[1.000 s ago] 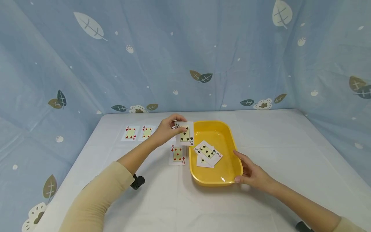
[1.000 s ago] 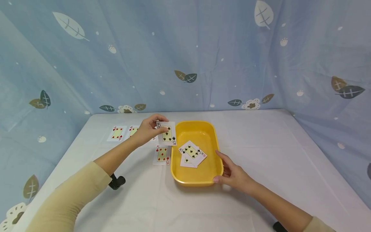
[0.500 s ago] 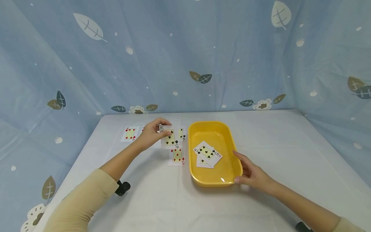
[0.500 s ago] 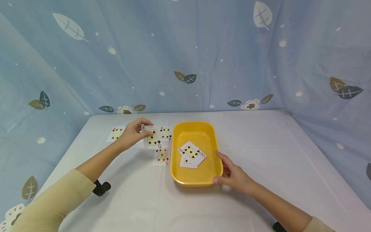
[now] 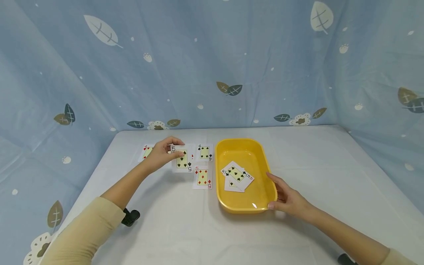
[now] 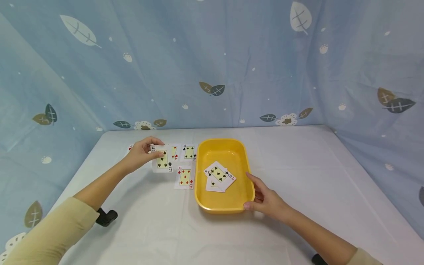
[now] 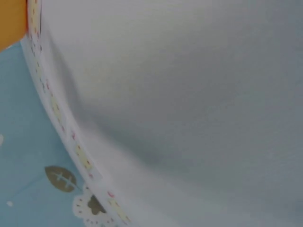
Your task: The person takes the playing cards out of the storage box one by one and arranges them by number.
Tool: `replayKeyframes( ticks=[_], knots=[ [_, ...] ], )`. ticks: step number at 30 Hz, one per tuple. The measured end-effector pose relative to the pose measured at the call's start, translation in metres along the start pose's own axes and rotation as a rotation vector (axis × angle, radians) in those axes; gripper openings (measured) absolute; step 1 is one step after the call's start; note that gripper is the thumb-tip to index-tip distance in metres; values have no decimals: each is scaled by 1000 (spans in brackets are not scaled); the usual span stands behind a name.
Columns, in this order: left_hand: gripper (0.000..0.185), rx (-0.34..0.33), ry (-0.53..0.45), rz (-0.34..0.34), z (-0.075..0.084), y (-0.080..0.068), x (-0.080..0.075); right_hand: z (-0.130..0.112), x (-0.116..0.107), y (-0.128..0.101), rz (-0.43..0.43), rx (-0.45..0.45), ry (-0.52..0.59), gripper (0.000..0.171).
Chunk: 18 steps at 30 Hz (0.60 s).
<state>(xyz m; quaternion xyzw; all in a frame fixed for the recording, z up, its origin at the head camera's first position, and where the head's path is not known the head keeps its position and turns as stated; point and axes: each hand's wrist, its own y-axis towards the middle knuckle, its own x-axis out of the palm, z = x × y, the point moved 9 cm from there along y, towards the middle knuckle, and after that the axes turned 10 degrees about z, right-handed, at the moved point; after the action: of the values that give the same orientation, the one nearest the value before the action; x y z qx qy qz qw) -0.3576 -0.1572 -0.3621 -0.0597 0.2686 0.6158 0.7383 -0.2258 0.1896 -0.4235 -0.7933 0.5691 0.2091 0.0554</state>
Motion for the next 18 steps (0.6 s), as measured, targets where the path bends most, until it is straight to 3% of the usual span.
replayKeyframes(
  ticks=[7,18],
  knots=[
    [36,-24,29,-8,-9,-6,3,-2,1,-1,0,0,4,84],
    [35,-102,27,-114,-24,-15,14,-2,-1,1,8,4,-31,86]
  ],
)
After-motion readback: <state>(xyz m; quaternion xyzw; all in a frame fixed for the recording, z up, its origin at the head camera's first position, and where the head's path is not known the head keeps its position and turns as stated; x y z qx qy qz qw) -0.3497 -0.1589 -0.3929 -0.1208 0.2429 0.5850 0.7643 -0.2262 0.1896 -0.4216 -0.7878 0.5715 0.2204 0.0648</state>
